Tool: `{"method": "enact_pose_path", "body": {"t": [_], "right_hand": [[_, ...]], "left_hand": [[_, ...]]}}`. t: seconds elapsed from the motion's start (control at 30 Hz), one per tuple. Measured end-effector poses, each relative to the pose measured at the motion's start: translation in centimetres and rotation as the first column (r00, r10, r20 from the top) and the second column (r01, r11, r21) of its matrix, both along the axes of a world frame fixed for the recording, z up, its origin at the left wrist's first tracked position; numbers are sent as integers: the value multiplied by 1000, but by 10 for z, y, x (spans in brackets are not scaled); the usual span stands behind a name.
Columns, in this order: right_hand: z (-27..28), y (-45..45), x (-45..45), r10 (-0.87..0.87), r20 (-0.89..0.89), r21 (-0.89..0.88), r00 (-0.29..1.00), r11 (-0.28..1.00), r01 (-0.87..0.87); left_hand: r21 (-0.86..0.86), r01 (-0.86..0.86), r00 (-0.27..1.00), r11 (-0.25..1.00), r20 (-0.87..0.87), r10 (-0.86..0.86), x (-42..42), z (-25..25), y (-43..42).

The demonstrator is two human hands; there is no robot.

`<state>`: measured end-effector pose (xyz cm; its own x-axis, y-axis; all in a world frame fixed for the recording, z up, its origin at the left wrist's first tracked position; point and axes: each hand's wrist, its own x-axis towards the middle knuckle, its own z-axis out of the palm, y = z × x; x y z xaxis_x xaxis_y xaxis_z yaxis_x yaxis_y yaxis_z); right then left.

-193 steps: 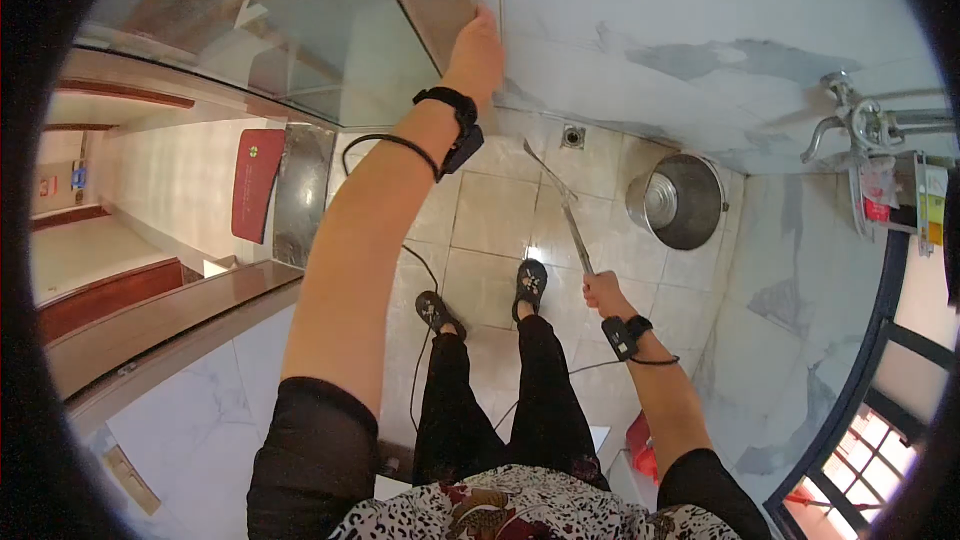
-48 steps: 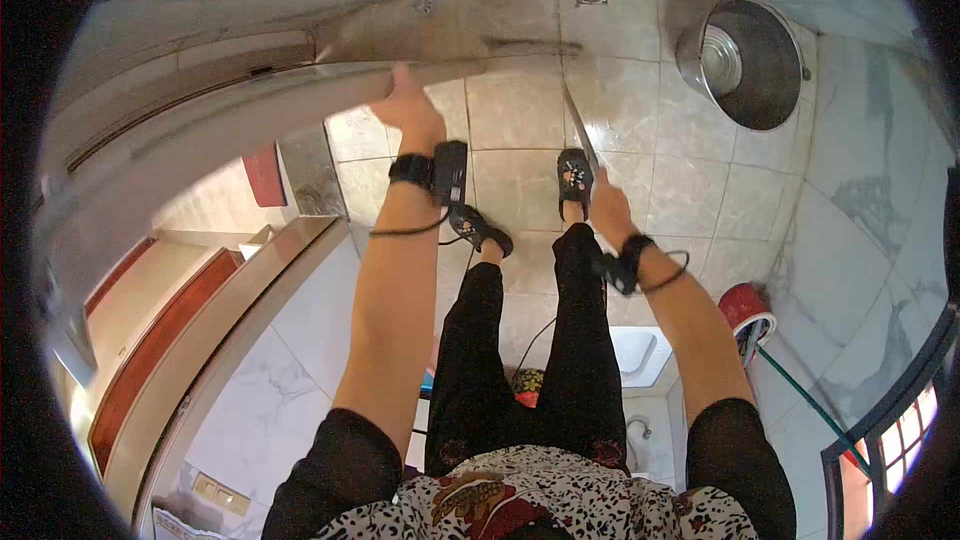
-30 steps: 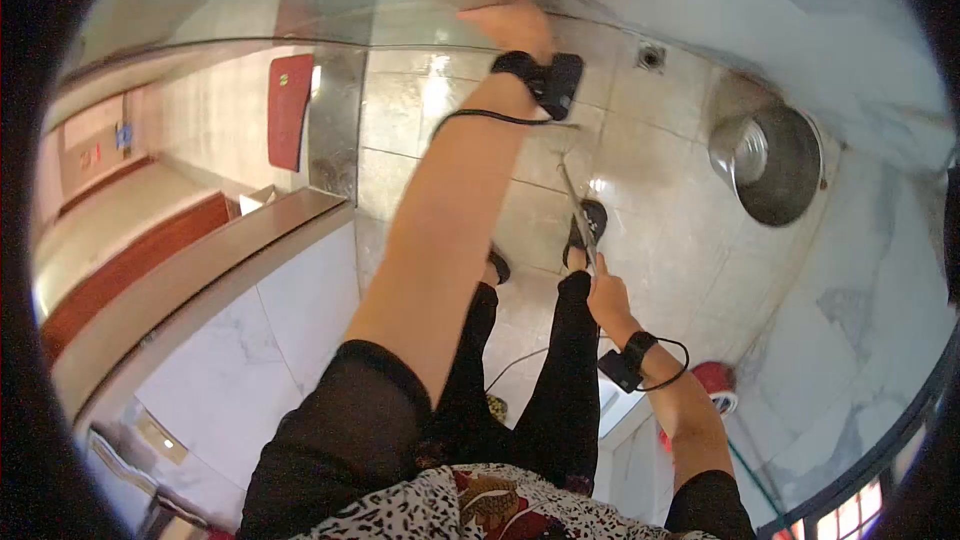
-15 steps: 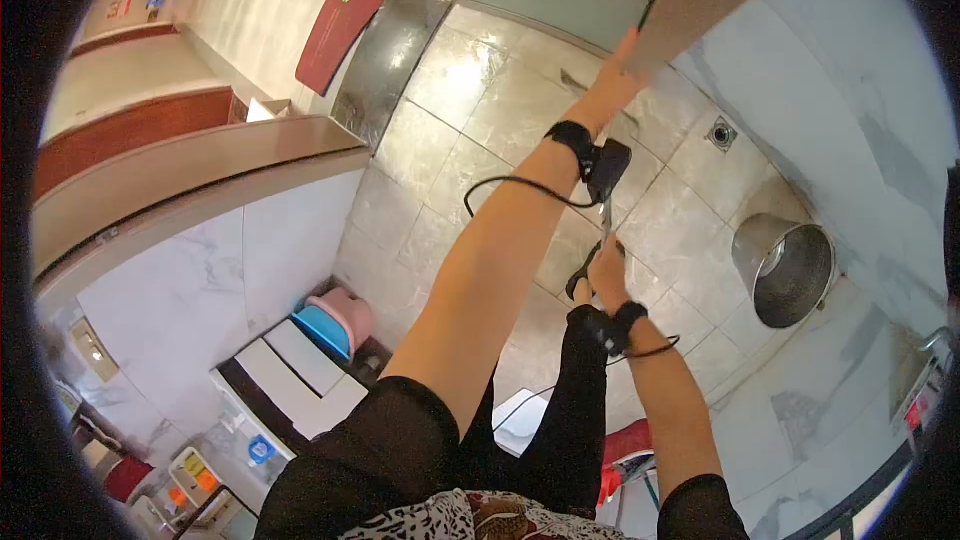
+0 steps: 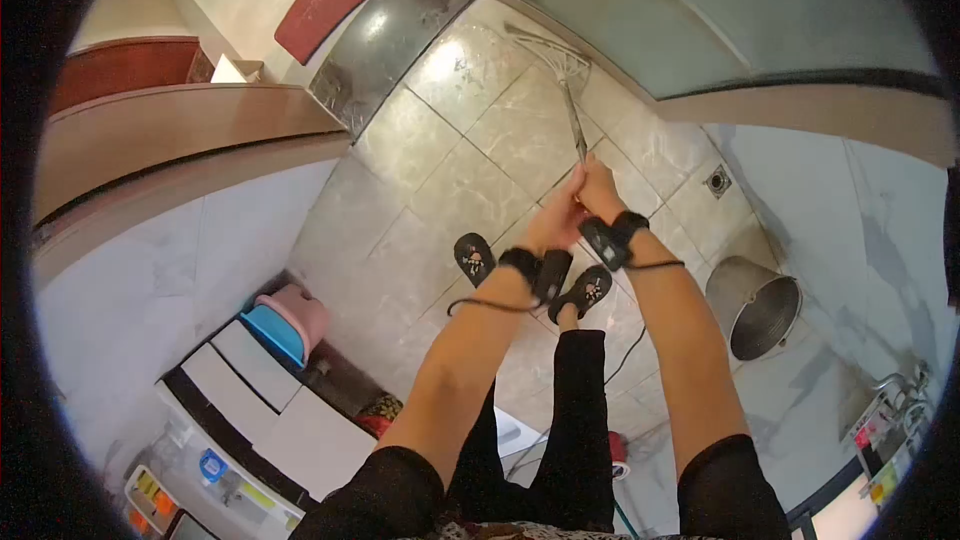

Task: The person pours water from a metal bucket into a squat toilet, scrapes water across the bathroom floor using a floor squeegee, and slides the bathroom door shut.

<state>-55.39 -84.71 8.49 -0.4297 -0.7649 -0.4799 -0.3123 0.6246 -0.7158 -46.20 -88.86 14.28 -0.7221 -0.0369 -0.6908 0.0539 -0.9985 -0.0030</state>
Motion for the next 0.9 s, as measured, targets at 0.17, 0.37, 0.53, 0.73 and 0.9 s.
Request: {"method": "enact_pose_path", "body": {"t": [0.17, 0.37, 0.53, 0.73, 0.9], "right_hand": [[10, 17, 42, -22, 155, 114, 988, 993, 4], [70, 53, 92, 210, 183, 225, 960, 942, -249], [55, -2, 69, 87, 212, 46, 973, 994, -99], [-37, -139, 50, -137, 283, -19, 949, 989, 148], [4, -110, 134, 273, 75, 28, 959, 961, -276]], "left_hand": [[147, 156, 986, 977, -81, -145, 43, -23, 8], [242, 74, 997, 968, -51, -64, 103, 32, 49], [-6, 11, 998, 1000, -56, -11, 80, 43, -19], [-545, -105, 994, 832, -81, 73, 57, -49, -135], [165, -310, 934, 936, -134, 333, 136, -25, -85]]}}
